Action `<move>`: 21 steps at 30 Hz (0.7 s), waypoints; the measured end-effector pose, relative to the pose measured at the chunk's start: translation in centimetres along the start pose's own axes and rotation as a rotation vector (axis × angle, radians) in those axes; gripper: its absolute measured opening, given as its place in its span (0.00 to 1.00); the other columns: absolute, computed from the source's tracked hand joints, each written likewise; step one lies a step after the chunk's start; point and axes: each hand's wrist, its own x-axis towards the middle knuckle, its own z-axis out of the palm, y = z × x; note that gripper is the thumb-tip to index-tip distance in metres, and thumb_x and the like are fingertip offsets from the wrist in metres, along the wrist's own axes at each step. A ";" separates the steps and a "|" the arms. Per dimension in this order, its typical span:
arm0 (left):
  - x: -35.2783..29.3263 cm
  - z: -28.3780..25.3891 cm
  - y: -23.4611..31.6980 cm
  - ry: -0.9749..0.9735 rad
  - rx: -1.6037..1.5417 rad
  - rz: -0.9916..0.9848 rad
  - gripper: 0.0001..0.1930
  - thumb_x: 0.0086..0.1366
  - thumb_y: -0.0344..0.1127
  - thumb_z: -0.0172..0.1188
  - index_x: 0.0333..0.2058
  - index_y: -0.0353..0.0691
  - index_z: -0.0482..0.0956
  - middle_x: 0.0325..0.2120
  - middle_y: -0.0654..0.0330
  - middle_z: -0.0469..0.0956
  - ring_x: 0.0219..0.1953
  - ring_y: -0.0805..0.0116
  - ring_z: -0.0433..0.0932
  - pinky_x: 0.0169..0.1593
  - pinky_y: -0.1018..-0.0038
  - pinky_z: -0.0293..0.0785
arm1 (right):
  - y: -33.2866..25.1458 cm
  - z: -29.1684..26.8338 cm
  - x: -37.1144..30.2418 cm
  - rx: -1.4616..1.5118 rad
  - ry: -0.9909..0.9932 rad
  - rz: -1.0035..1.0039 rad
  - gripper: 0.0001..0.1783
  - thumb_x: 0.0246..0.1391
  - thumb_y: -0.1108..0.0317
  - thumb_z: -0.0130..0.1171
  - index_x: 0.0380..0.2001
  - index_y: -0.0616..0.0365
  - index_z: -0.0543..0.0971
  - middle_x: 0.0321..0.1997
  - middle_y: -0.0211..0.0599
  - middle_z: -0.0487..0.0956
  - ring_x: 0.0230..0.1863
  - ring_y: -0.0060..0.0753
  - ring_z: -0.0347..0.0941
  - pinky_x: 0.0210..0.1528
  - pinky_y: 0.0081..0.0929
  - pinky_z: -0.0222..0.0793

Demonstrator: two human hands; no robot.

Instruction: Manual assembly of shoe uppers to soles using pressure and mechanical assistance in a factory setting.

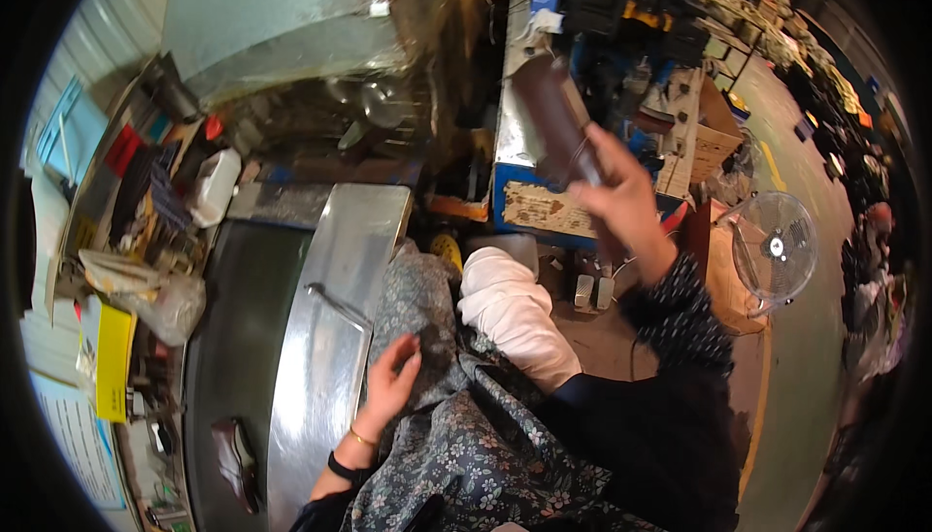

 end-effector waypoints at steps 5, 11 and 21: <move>-2.6 0.4 -2.4 -0.037 0.238 0.105 0.19 0.63 0.33 0.64 0.52 0.37 0.78 0.42 0.51 0.83 0.44 0.57 0.83 0.49 0.67 0.77 | 1.5 -12.6 11.5 -0.800 0.337 -0.081 0.41 0.40 0.65 0.69 0.63 0.46 0.74 0.59 0.46 0.74 0.57 0.41 0.74 0.56 0.31 0.70; -1.2 1.5 -3.4 0.090 0.201 0.066 0.16 0.60 0.32 0.65 0.47 0.39 0.80 0.38 0.54 0.84 0.38 0.57 0.83 0.44 0.66 0.77 | 2.6 -16.9 17.7 -0.982 0.359 0.290 0.44 0.38 0.54 0.67 0.65 0.33 0.71 0.66 0.53 0.69 0.59 0.50 0.74 0.60 0.39 0.68; -0.6 2.4 -2.2 0.114 0.364 0.087 0.14 0.59 0.33 0.66 0.44 0.39 0.81 0.33 0.57 0.84 0.35 0.59 0.83 0.42 0.67 0.77 | 5.0 -12.7 17.9 -1.404 0.191 0.298 0.46 0.46 0.41 0.60 0.71 0.27 0.60 0.70 0.57 0.58 0.61 0.69 0.66 0.61 0.47 0.67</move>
